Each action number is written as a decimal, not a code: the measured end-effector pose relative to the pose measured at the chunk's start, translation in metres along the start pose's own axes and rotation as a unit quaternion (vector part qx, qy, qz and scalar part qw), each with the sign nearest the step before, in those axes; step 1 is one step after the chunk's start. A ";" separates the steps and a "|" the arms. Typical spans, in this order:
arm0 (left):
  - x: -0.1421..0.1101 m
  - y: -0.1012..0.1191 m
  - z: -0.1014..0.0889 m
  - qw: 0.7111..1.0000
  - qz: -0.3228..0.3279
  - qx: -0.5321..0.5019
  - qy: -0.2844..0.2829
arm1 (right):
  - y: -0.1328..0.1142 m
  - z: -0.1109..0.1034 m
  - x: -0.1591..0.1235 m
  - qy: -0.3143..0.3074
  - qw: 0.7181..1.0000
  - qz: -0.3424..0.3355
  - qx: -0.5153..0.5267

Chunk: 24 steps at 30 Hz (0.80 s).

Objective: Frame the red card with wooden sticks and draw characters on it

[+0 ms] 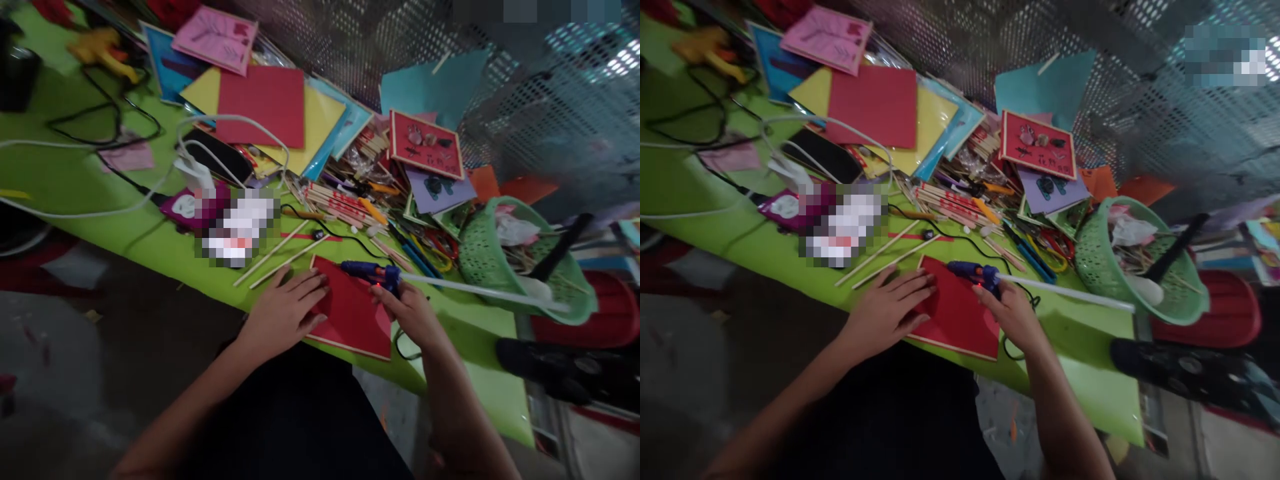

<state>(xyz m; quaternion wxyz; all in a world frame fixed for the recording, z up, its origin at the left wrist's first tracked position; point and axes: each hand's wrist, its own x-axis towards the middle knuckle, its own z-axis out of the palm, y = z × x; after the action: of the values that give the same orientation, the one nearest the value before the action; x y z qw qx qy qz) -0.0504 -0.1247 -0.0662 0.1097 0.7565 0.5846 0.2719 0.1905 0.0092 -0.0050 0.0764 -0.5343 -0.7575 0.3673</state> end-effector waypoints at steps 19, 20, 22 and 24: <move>-0.005 0.000 0.001 1.000 -0.007 -0.017 0.008 | 0.006 0.002 -0.002 0.022 0.998 0.016 -0.048; -0.005 0.000 0.001 1.000 -0.007 -0.018 0.010 | 0.006 0.002 -0.002 0.022 0.998 0.017 -0.049; -0.005 0.000 0.002 1.000 -0.006 -0.021 0.012 | 0.008 0.002 -0.002 0.020 0.998 0.017 -0.054; -0.006 0.000 0.003 1.000 -0.004 -0.021 0.017 | 0.012 0.001 -0.002 0.022 0.998 0.016 -0.062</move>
<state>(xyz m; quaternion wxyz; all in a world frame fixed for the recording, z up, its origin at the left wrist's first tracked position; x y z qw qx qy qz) -0.0499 -0.1297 -0.0703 0.1170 0.7470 0.5833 0.2967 0.1999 0.0093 -0.0131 0.0538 -0.5578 -0.7684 0.3091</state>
